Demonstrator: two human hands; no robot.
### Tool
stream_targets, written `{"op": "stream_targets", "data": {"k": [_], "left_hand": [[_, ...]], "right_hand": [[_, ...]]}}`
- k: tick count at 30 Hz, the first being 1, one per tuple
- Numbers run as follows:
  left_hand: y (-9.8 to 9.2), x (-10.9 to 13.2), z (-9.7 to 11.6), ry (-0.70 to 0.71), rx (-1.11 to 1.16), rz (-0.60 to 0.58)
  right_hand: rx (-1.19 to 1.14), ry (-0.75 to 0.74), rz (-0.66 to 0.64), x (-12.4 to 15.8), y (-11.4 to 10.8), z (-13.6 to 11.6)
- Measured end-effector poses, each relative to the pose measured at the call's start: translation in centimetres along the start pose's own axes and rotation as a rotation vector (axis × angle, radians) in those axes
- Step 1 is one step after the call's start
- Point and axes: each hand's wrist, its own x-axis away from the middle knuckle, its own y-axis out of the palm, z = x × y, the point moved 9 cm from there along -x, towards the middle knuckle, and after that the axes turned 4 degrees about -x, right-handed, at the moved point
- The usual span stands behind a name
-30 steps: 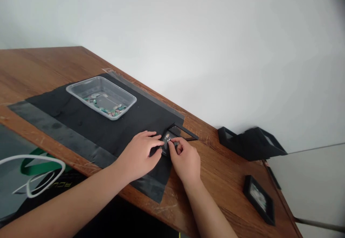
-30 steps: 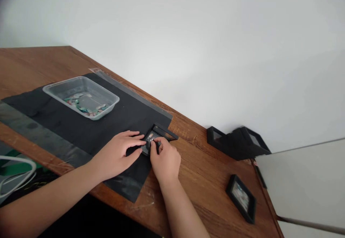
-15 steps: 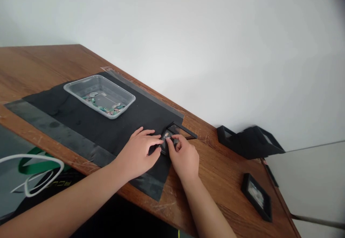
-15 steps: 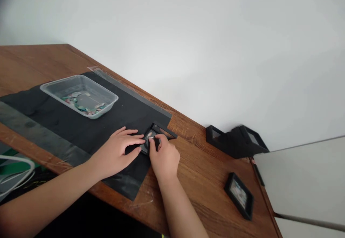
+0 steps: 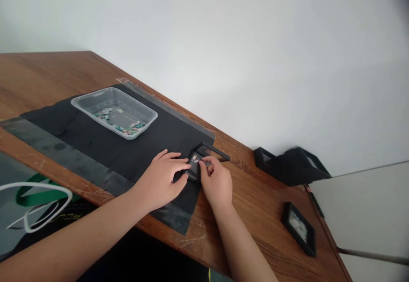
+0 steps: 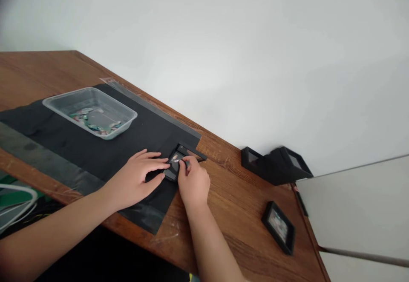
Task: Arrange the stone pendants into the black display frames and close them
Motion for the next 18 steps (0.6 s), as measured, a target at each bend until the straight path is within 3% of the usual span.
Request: {"op": "stream_targets", "data": {"k": [10,18], "left_hand": [[-0.24,-0.03,-0.02,0.003,0.035,0.024],[-0.30,-0.03,0.04,0.004,0.037,0.015]], "right_hand": [[-0.218,-0.035,-0.034,0.44,0.24,-0.03],[-0.171,-0.020,-0.069,0.33,0.31,0.09]]}}
